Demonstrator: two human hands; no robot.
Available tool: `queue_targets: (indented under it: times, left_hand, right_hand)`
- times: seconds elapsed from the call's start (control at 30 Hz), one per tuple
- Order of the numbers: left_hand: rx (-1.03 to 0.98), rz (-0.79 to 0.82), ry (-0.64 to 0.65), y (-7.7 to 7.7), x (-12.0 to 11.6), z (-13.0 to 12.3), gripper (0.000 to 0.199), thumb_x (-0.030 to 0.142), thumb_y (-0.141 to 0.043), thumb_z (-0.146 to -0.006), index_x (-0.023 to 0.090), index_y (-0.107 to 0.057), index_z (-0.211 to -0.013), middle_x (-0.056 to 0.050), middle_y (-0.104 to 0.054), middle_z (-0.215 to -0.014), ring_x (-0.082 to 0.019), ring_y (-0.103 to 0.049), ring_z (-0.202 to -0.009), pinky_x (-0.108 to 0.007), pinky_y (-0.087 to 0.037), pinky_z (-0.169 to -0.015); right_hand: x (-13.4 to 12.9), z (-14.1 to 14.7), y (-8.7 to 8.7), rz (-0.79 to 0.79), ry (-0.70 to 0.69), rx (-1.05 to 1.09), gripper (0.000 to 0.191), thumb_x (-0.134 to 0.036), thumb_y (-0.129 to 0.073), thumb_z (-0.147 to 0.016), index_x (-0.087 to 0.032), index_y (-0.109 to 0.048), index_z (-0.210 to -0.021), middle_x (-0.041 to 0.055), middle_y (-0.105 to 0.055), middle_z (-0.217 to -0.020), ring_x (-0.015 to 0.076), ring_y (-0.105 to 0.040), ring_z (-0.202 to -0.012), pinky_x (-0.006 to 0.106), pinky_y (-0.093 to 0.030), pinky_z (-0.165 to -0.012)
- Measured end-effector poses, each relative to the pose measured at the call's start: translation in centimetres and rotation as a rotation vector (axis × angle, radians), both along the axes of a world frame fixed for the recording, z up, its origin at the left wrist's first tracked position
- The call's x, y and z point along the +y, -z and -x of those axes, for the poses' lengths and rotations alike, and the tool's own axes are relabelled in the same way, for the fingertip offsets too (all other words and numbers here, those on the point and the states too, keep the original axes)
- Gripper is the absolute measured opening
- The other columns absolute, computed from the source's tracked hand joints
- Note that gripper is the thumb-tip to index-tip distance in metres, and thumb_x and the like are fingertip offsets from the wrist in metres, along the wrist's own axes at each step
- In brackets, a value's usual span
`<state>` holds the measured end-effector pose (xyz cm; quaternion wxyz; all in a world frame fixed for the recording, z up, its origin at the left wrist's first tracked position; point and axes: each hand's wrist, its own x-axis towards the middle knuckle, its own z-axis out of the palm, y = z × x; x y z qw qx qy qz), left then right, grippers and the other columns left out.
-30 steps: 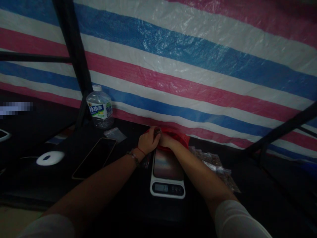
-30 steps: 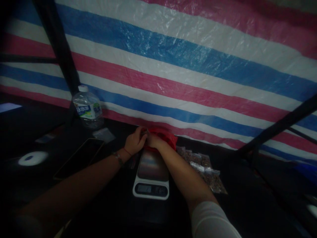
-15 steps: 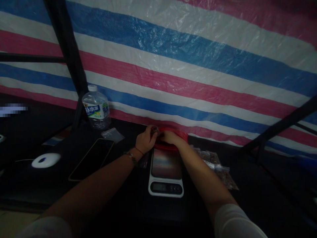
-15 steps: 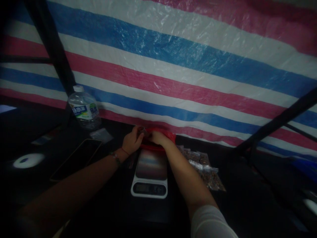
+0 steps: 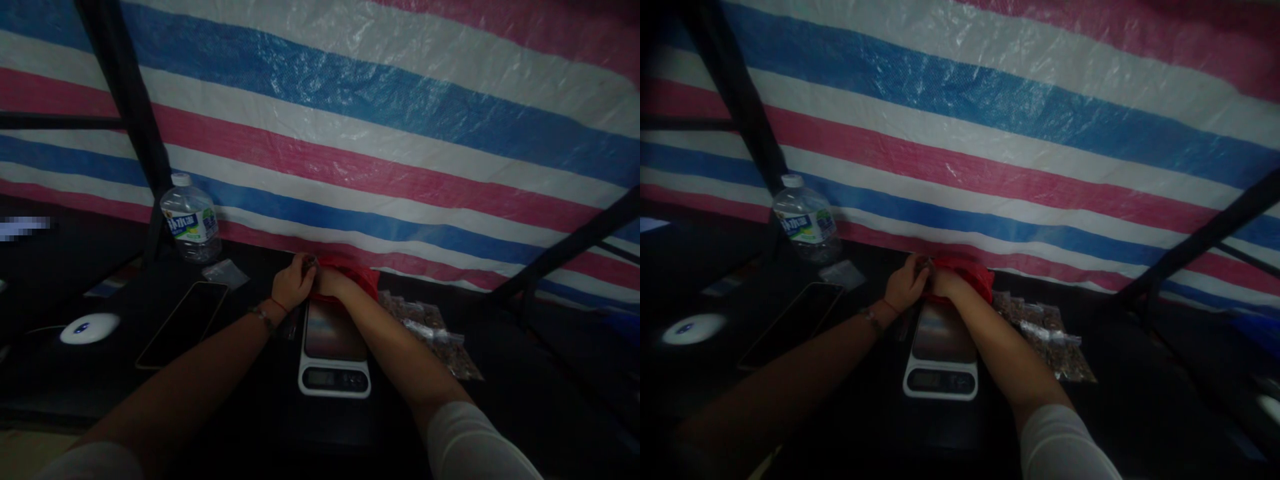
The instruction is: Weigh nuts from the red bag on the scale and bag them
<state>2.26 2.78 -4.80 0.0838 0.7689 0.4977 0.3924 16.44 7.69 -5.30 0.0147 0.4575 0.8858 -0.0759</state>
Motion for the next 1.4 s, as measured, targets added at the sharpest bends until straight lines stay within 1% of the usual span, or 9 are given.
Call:
queue_targets:
  times: [0.13,0.3,0.5,0.6,0.77,0.87,1.0,1.23,1.4]
  left_hand:
    - [0.003,0.006,0.009,-0.1,0.0,0.0,0.04,0.042,-0.037,-0.094,0.018,-0.046,-0.126,-0.009,-0.068,-0.113,-0.025,-0.069,-0.092,-0.035,-0.053,-0.079]
    - [0.006,0.021,-0.022,-0.1,0.0,0.1,0.042,0.042,-0.038,-0.094,0.018,-0.045,-0.128,-0.009,-0.069,-0.11,-0.025,-0.07,-0.091,-0.034,-0.052,-0.079]
    - [0.012,0.031,-0.03,0.2,0.1,0.0,0.04,0.042,-0.038,-0.095,0.019,-0.045,-0.127,-0.008,-0.07,-0.109,-0.024,-0.07,-0.09,-0.032,-0.052,-0.078]
    - [0.013,0.023,-0.02,0.2,0.1,-0.1,0.041,0.042,-0.038,-0.095,0.019,-0.046,-0.127,-0.009,-0.069,-0.11,-0.025,-0.07,-0.091,-0.033,-0.052,-0.078]
    - [0.012,0.013,-0.022,0.0,0.0,0.0,0.042,0.043,-0.037,-0.095,0.018,-0.046,-0.127,-0.01,-0.069,-0.11,-0.026,-0.07,-0.093,-0.034,-0.052,-0.079]
    - [0.001,0.018,-0.029,0.0,0.0,0.1,0.041,0.043,-0.037,-0.095,0.018,-0.046,-0.127,-0.01,-0.069,-0.111,-0.025,-0.07,-0.093,-0.034,-0.052,-0.079]
    - [0.012,0.035,-0.032,0.0,0.0,0.1,0.042,0.044,-0.036,-0.095,0.018,-0.045,-0.127,-0.01,-0.07,-0.108,-0.026,-0.07,-0.09,-0.034,-0.052,-0.077]
    - [0.025,0.04,-0.027,0.1,0.0,0.1,0.043,0.043,-0.037,-0.095,0.018,-0.045,-0.128,-0.01,-0.07,-0.109,-0.025,-0.07,-0.092,-0.033,-0.052,-0.079]
    - [0.028,0.042,-0.047,0.2,0.1,0.0,0.044,0.044,-0.037,-0.094,0.017,-0.045,-0.129,-0.011,-0.07,-0.107,-0.026,-0.07,-0.09,-0.035,-0.053,-0.078]
  right_hand:
    - [-0.1,0.4,-0.3,0.01,0.0,-0.027,0.027,-0.015,-0.051,-0.091,-0.013,-0.067,-0.113,0.0146,-0.069,-0.116,0.022,-0.065,-0.102,0.03,-0.05,-0.089]
    - [-0.5,0.1,-1.5,0.03,-0.006,0.027,0.026,-0.015,-0.051,-0.092,-0.014,-0.068,-0.111,0.0121,-0.07,-0.114,0.02,-0.065,-0.101,0.027,-0.049,-0.089]
    - [-2.0,-2.1,-3.2,0.057,0.125,0.053,0.025,-0.018,-0.056,-0.089,-0.014,-0.069,-0.11,0.0126,-0.071,-0.11,0.0215,-0.068,-0.094,0.028,-0.05,-0.083]
    - [-2.1,-1.7,-2.8,0.065,0.11,0.073,0.025,-0.02,-0.056,-0.089,-0.014,-0.069,-0.11,0.0135,-0.07,-0.111,0.0222,-0.067,-0.095,0.029,-0.05,-0.085]
    - [-1.0,0.7,-0.9,0.029,-0.071,0.171,0.025,-0.014,-0.058,-0.087,-0.014,-0.068,-0.11,0.0128,-0.07,-0.111,0.0201,-0.064,-0.098,0.032,-0.047,-0.093]
    - [-0.3,1.3,-0.3,0.027,-0.112,0.173,0.025,-0.012,-0.056,-0.087,-0.013,-0.068,-0.109,0.0141,-0.069,-0.111,0.0193,-0.064,-0.095,0.033,-0.047,-0.094]
    - [-0.4,0.6,-1.0,0.033,-0.054,0.172,0.022,-0.014,-0.055,-0.088,-0.013,-0.069,-0.105,0.0126,-0.072,-0.105,0.0186,-0.065,-0.089,0.032,-0.049,-0.087]
    - [-2.5,-2.4,-4.3,0.048,0.142,0.162,0.024,-0.011,-0.057,-0.084,-0.014,-0.072,-0.102,0.0117,-0.073,-0.101,0.0198,-0.068,-0.086,0.025,-0.049,-0.075]
    - [-3.3,-2.9,-3.8,0.093,0.15,0.074,0.025,-0.015,-0.061,-0.081,-0.018,-0.074,-0.102,0.009,-0.074,-0.098,0.0196,-0.068,-0.084,0.023,-0.049,-0.073]
